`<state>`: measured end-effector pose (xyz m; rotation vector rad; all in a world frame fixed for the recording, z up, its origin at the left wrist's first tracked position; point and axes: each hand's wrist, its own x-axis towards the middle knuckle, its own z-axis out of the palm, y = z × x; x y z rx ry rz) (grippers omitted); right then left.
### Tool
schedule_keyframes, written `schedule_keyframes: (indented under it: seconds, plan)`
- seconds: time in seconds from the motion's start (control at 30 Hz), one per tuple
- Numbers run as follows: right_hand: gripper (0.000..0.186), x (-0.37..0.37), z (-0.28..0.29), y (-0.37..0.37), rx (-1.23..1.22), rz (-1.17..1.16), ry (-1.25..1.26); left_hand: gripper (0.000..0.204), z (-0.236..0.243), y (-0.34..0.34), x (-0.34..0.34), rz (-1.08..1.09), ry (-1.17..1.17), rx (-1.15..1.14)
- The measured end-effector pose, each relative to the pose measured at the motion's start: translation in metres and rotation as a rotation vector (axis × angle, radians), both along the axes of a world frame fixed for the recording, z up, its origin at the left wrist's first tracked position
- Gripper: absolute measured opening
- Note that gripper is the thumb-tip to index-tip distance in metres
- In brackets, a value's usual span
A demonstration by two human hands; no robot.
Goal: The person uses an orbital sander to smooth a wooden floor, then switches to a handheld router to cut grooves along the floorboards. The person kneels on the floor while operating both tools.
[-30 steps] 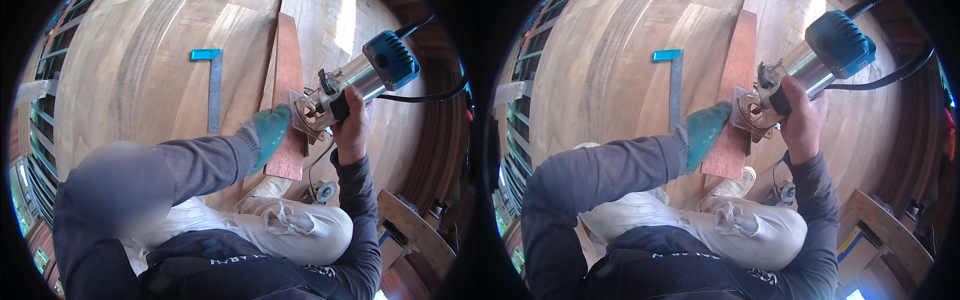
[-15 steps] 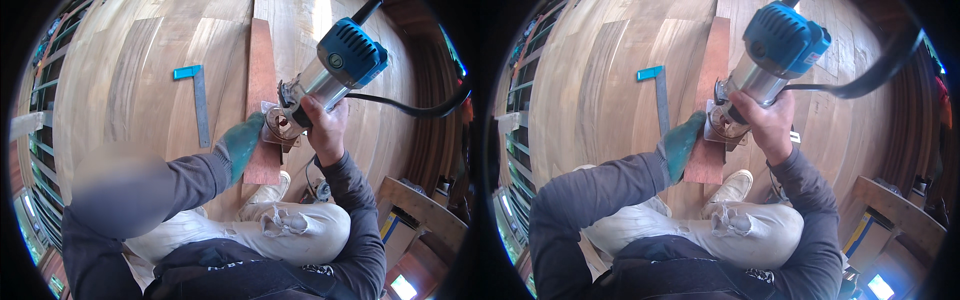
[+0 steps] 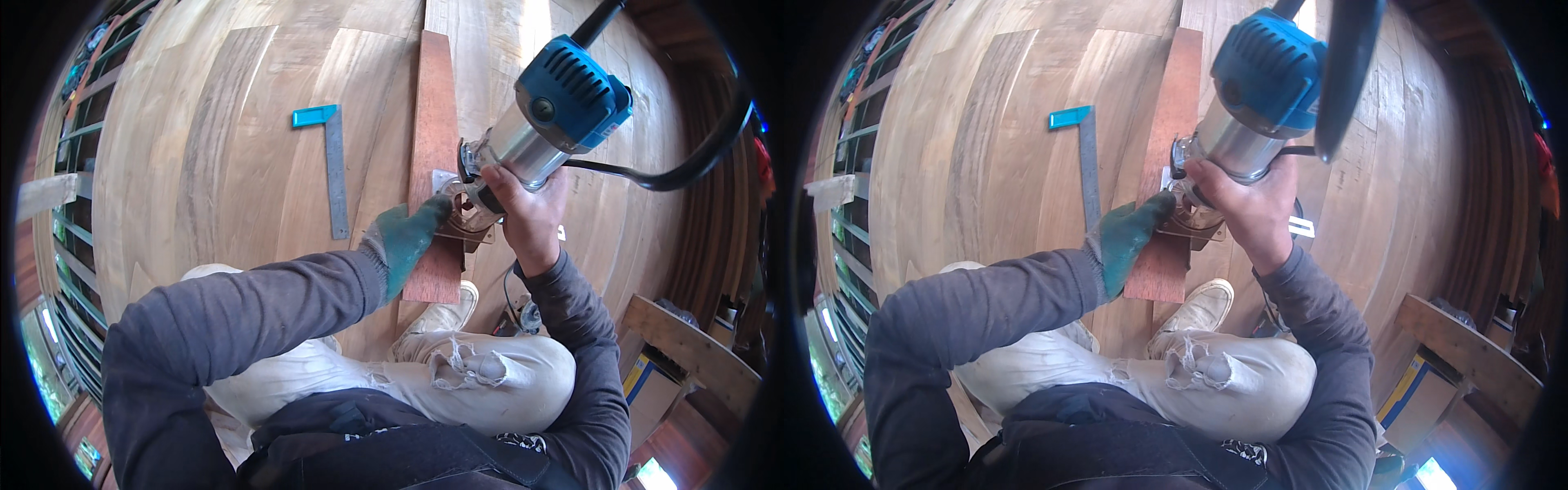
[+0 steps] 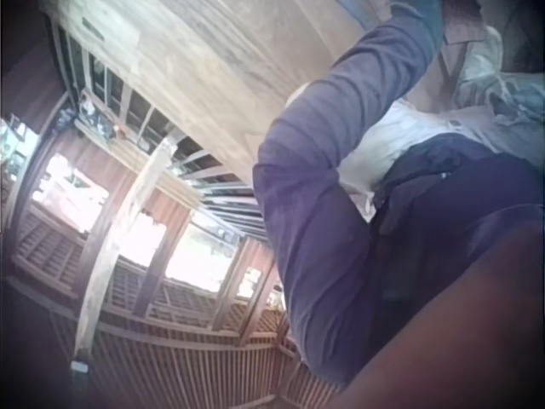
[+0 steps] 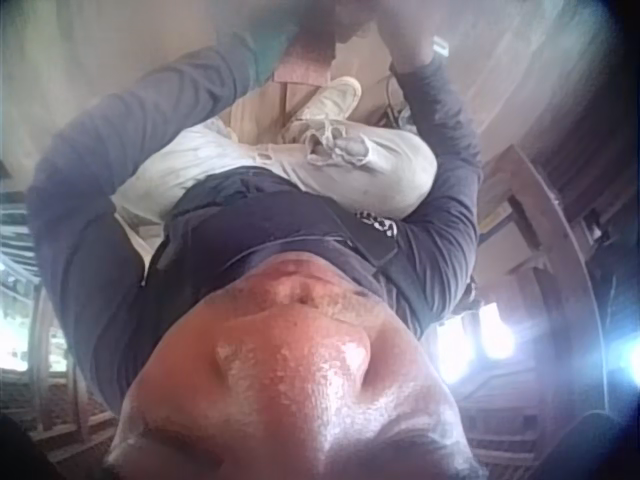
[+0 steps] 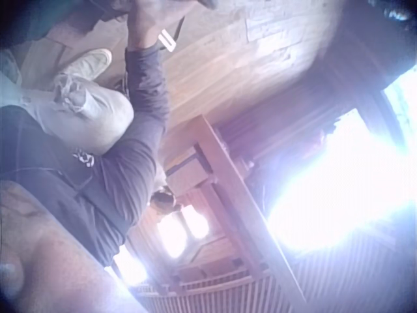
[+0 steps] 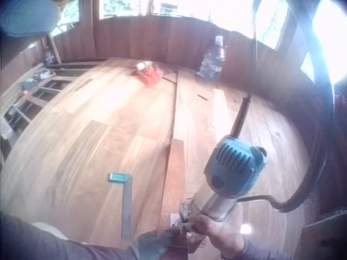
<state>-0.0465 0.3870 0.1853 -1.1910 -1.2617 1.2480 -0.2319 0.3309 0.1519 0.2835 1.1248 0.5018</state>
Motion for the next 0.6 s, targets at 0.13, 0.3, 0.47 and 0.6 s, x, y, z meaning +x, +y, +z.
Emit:
schedule_keyframes:
  seconds: [0.13,0.3,0.47,0.6]
  plan:
    - [0.049,0.0,-0.001,-0.001,0.002,-0.045,0.055,0.046,-0.006,-0.001,0.003,0.006,0.035,0.005]
    - [0.057,0.001,-0.003,-0.002,0.02,-0.032,-0.013,0.047,-0.013,-0.003,0.009,0.04,0.057,-0.001]
    - [0.063,0.0,-0.005,-0.002,0.058,-0.027,-0.034,0.046,-0.002,-0.001,0.008,0.057,0.025,-0.01]
    - [0.062,-0.001,-0.005,-0.002,0.019,-0.044,-0.026,0.048,0.012,-0.004,0.009,0.074,-0.016,0.037]
